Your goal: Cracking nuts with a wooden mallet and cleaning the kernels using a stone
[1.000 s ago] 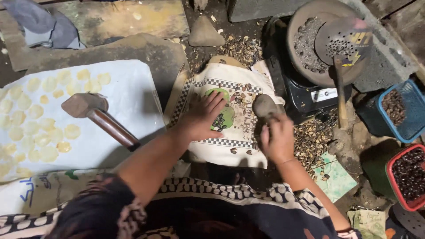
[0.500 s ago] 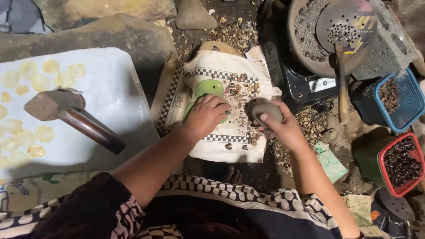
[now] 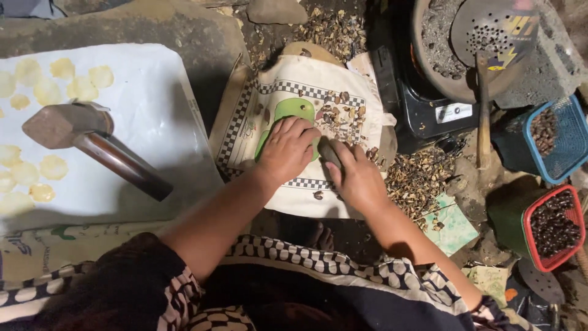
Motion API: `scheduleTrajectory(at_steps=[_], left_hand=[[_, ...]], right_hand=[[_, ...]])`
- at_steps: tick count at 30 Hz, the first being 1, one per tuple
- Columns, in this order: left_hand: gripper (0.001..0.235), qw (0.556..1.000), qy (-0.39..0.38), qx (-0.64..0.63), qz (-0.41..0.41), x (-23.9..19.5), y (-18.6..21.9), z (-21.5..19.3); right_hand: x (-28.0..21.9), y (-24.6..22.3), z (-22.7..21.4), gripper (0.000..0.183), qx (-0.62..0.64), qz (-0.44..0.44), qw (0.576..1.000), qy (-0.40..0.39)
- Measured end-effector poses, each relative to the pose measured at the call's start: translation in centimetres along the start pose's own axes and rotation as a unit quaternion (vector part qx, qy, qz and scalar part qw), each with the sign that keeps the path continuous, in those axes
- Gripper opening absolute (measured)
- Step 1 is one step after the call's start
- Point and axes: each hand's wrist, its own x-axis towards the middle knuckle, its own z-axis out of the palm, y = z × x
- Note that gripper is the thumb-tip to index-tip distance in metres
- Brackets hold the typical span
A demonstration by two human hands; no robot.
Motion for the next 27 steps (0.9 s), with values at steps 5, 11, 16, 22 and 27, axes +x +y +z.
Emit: scheduleTrajectory(at_steps=[5,11,16,22,27], left_hand=[[0.025,1.000,0.009,-0.012,0.005,-0.4,-0.2,-0.2],[0.014,0.998,0.042,-0.034,-0.024,0.7,-0.3,1.8],[0.031,0.997,0.007,-0.032,-0.071,1.2,1.7,1.5],[0.033,0.998,0.058,0.016,-0.019,-0.6,0.2,-0.4],[0.022,0.998,0.058,0.001,-0.008,-1.5,-0.1,0.6]], right_hand=[[0.4,1.4,0.4,0.052,0.093,0.023,0.995,0.034],[0.9,1.6,-0.9,0.052,0.033,0.070,0.996,-0.046],[0.4,-0.8,-4.0,0.050,0.063,0.111,0.991,-0.035],[1.3,0.4,0.8,0.051,-0.002,-0.035,0.999,-0.021],[2.0,-0.1,-1.5,0.049,0.131,0.096,0.986,-0.048]])
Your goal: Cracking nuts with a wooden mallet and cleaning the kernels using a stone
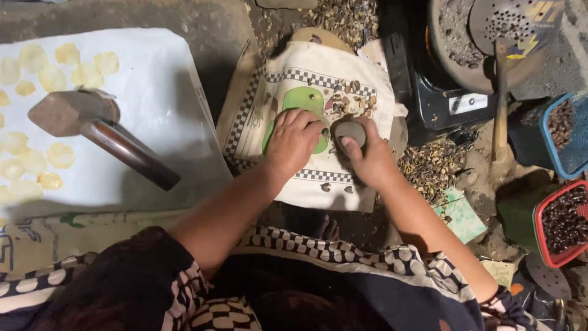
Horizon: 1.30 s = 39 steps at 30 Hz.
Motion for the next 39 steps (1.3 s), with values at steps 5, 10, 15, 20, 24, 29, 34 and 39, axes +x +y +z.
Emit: scheduleTrajectory(at_steps=[5,10,15,20,24,29,34,39], left_hand=[[0.033,0.999,-0.019,-0.020,-0.028,0.9,-0.1,0.5],[0.024,0.998,-0.027,-0.009,-0.060,0.8,-0.1,1.1],[0.010,1.000,0.000,-0.023,-0.017,1.5,-0.3,0.8],[0.010,0.997,-0.068,-0.029,-0.019,1.7,0.2,0.6],[0.013,0.996,-0.073,-0.018,-0.052,2.2,0.8,1.1],[0.044,0.997,-0.068,0.020,-0.039,1.4,0.9,-0.3],[0.024,0.999,0.018,0.034,0.011,0.8,-1.2,1.3],[0.035,1.000,-0.001,0.018,-0.018,0.7,-0.9,-0.5]], right_hand=[[2.0,0.4,-1.3,0.047,-0.015,0.072,0.996,-0.059],[0.7,-1.5,-1.3,0.050,-0.246,-0.032,0.965,-0.081],[-1.6,-0.2,-1.3,0.054,-0.168,-0.023,0.984,-0.060],[-2.1,1.1,-1.1,0.050,-0.079,0.085,0.993,-0.016],[-1.7,0.1,-1.6,0.051,-0.109,0.084,0.990,0.000],[-1.7,-0.1,1.2,0.054,-0.035,-0.028,0.995,0.088],[-2.4,-2.5,0.3,0.055,-0.041,-0.004,0.997,0.070],[-2.2,1.3,1.8,0.052,0.043,0.132,0.990,0.025]])
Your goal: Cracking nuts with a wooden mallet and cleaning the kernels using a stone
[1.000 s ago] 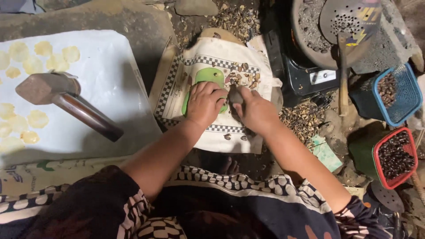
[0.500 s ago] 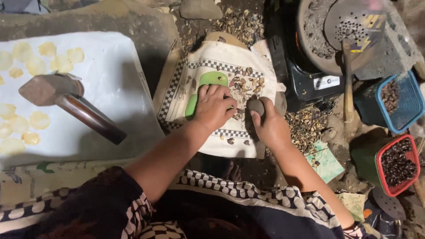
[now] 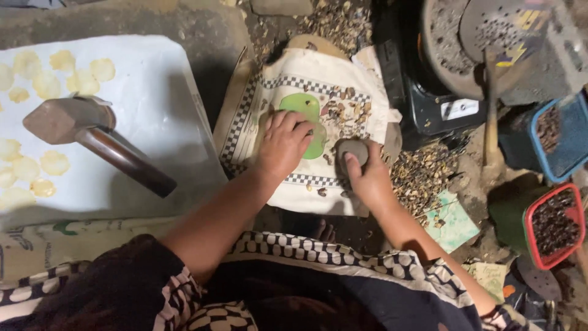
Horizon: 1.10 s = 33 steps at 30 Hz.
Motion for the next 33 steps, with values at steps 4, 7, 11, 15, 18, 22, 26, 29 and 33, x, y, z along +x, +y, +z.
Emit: scheduleTrajectory(at_steps=[4,7,11,15,18,22,26,29,33], left_hand=[[0.023,1.000,0.004,-0.016,0.011,0.0,0.0,1.1],[0.024,0.999,-0.014,-0.020,-0.023,0.6,0.8,1.1],[0.021,0.999,-0.013,-0.017,-0.039,1.1,0.9,2.3],[0.026,0.995,-0.051,-0.022,-0.080,1.7,2.2,2.5],[0.038,0.995,-0.059,-0.005,-0.074,1.6,2.9,1.2],[0.049,0.998,-0.018,-0.013,-0.054,0.4,1.7,-0.6],[0.039,0.998,-0.009,-0.033,-0.054,0.0,0.8,0.0],[0.025,0.998,-0.006,-0.045,-0.048,0.4,1.1,-1.1],[0.021,0.996,-0.010,-0.049,-0.074,0.5,1.7,-0.9]], right_hand=[[-0.3,-1.9,-1.2,0.054,-0.090,-0.024,0.995,-0.025],[0.7,0.5,-0.1,0.054,-0.237,-0.157,0.959,0.002],[-0.5,1.3,0.8,0.051,-0.314,-0.274,0.901,0.118],[-0.4,-1.7,-1.9,0.057,-0.139,-0.113,0.984,0.012],[0.2,-2.9,-2.0,0.054,-0.098,-0.148,0.983,0.046],[1.5,-0.6,0.7,0.055,-0.227,-0.236,0.945,0.019],[1.6,-2.2,-0.7,0.051,-0.132,-0.213,0.967,0.044],[2.5,-2.2,-0.6,0.055,-0.071,-0.059,0.995,-0.025],[1.7,-1.6,-0.4,0.048,-0.200,-0.115,0.973,-0.016]])
